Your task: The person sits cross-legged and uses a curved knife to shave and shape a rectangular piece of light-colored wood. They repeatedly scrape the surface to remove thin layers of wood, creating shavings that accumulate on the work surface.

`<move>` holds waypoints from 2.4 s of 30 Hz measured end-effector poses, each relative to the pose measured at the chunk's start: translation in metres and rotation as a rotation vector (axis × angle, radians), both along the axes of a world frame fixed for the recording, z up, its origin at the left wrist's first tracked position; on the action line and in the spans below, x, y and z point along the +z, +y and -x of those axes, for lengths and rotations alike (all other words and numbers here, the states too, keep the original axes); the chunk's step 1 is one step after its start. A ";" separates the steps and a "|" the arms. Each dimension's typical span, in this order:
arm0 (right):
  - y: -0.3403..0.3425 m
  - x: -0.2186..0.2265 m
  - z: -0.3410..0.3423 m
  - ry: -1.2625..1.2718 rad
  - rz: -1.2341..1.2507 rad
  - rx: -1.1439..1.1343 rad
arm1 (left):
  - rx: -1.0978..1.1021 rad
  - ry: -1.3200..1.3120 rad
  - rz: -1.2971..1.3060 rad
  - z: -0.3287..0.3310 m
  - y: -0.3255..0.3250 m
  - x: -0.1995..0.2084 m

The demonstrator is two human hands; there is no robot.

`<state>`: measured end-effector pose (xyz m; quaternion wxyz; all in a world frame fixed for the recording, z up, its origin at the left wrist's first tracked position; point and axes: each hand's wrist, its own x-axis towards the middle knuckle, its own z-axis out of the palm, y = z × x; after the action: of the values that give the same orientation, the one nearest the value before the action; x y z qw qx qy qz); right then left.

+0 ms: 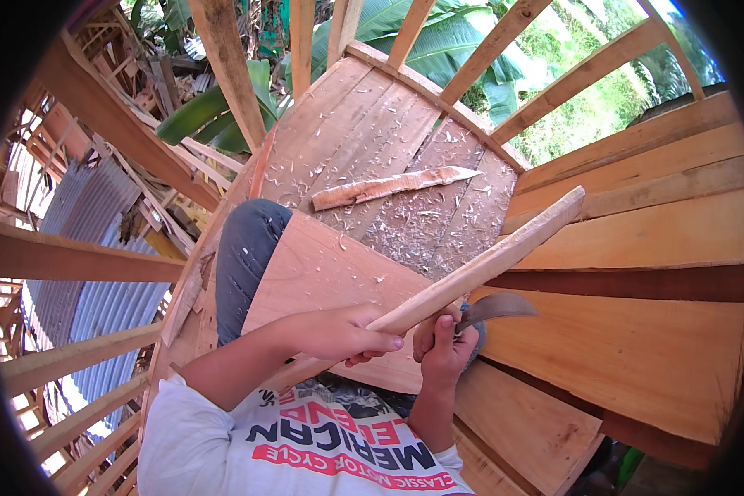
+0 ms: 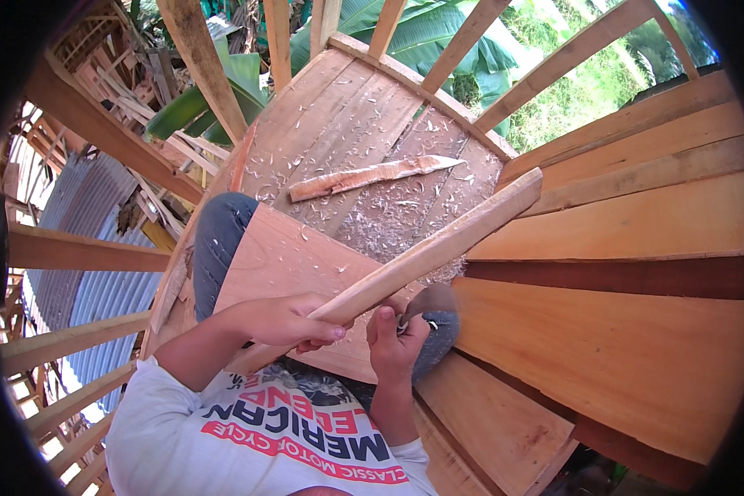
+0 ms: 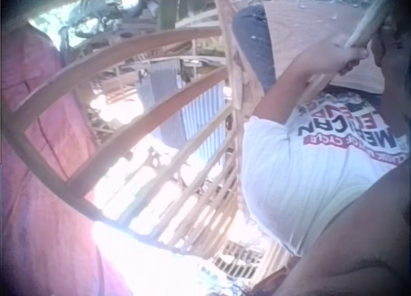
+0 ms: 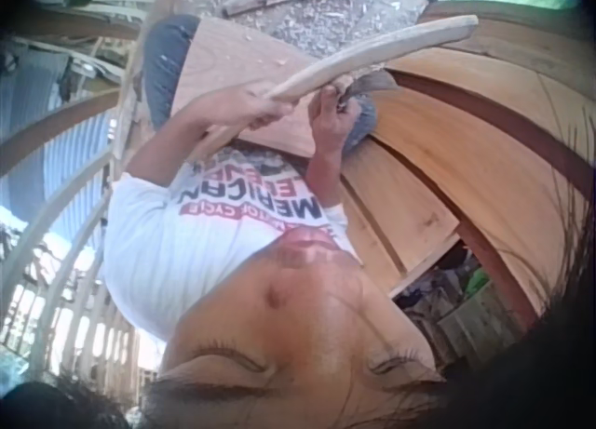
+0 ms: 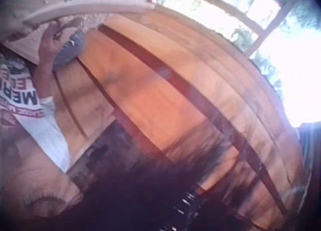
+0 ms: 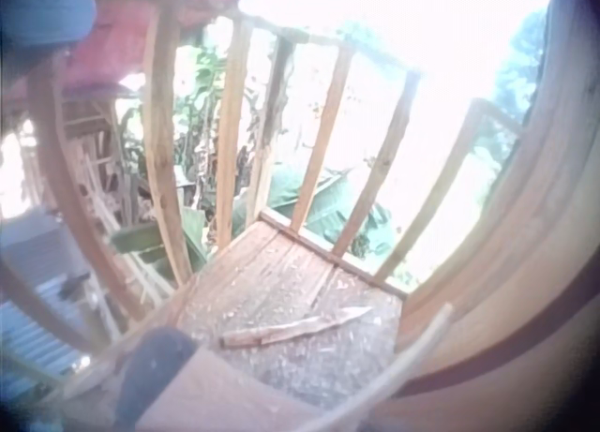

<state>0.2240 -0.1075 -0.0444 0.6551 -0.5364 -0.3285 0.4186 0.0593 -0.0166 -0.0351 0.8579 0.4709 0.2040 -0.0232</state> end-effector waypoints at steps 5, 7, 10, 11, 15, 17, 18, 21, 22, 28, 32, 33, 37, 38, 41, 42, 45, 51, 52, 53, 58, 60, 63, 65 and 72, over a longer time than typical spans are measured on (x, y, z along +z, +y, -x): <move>-0.003 -0.008 -0.003 -0.134 0.076 -0.029 | 0.009 0.110 -0.233 0.004 0.002 0.025; -0.004 -0.006 -0.005 -0.267 0.129 -0.027 | 0.135 0.060 -0.338 0.003 -0.006 0.015; -0.007 0.000 -0.010 -0.524 0.184 0.011 | 0.182 0.128 -0.458 0.004 -0.008 0.016; -0.006 0.002 -0.010 -0.594 0.173 0.019 | 0.172 0.175 -0.492 0.005 -0.008 0.020; -0.004 0.003 -0.012 -0.769 0.240 -0.031 | 0.159 0.234 -0.578 0.006 -0.012 0.037; -0.005 -0.002 -0.023 -0.819 0.231 -0.072 | 0.142 0.282 -0.613 0.005 -0.016 0.043; -0.005 -0.003 -0.028 -0.843 0.229 -0.092 | 0.138 0.297 -0.614 0.003 -0.019 0.045; -0.007 -0.009 -0.041 -0.926 0.308 -0.174 | 0.118 0.338 -0.632 0.000 -0.028 0.047; -0.008 -0.011 -0.045 -0.966 0.322 -0.186 | 0.105 0.349 -0.643 -0.002 -0.031 0.042; -0.003 -0.001 -0.044 -1.024 0.321 -0.239 | 0.133 0.341 -0.615 0.004 -0.035 0.044; 0.009 -0.008 -0.044 -1.113 0.293 -0.193 | 0.167 0.364 -0.630 0.011 -0.033 0.047; 0.013 -0.005 -0.039 -1.084 0.305 -0.192 | 0.175 0.366 -0.612 0.015 -0.032 0.048; 0.034 -0.006 -0.031 -1.115 0.273 -0.081 | 0.240 0.375 -0.582 0.031 -0.027 0.046; 0.042 -0.005 -0.027 -1.130 0.272 -0.070 | 0.260 0.377 -0.579 0.035 -0.026 0.045; 0.069 0.001 -0.021 -1.222 0.241 -0.034 | 0.369 0.360 -0.565 0.044 -0.015 0.042; 0.077 0.004 -0.018 -1.228 0.230 -0.018 | 0.396 0.339 -0.581 0.047 -0.014 0.039; 0.098 0.004 -0.014 -1.288 0.245 0.022 | 0.463 0.288 -0.593 0.056 -0.008 0.026; 0.127 0.007 -0.004 -1.357 0.280 0.116 | 0.548 0.281 -0.453 0.064 0.001 0.011; 0.132 0.005 -0.001 -1.340 0.267 0.119 | 0.548 0.292 -0.414 0.066 0.004 0.012; 0.138 0.002 0.001 -1.323 0.253 0.123 | 0.550 0.302 -0.374 0.068 0.006 0.012; 0.171 -0.002 0.000 -1.354 0.291 0.122 | 0.606 0.231 -0.188 0.073 0.017 0.003; 0.182 -0.003 -0.004 -1.411 0.333 0.123 | 0.639 0.214 -0.114 0.074 0.019 -0.002; 0.190 -0.007 -0.003 -1.422 0.319 0.109 | 0.668 0.225 -0.098 0.073 0.021 -0.003; 0.201 -0.019 -0.014 -1.257 0.363 0.039 | 0.660 0.244 -0.043 0.072 0.025 -0.001; 0.176 -0.005 -0.086 -1.116 0.531 -0.177 | 0.544 0.296 0.069 0.081 0.009 -0.020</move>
<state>0.3101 0.0687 -0.0489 0.2613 -0.8440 -0.4602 0.0870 -0.0222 -0.0077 -0.0551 0.8090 0.3612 0.4444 0.1322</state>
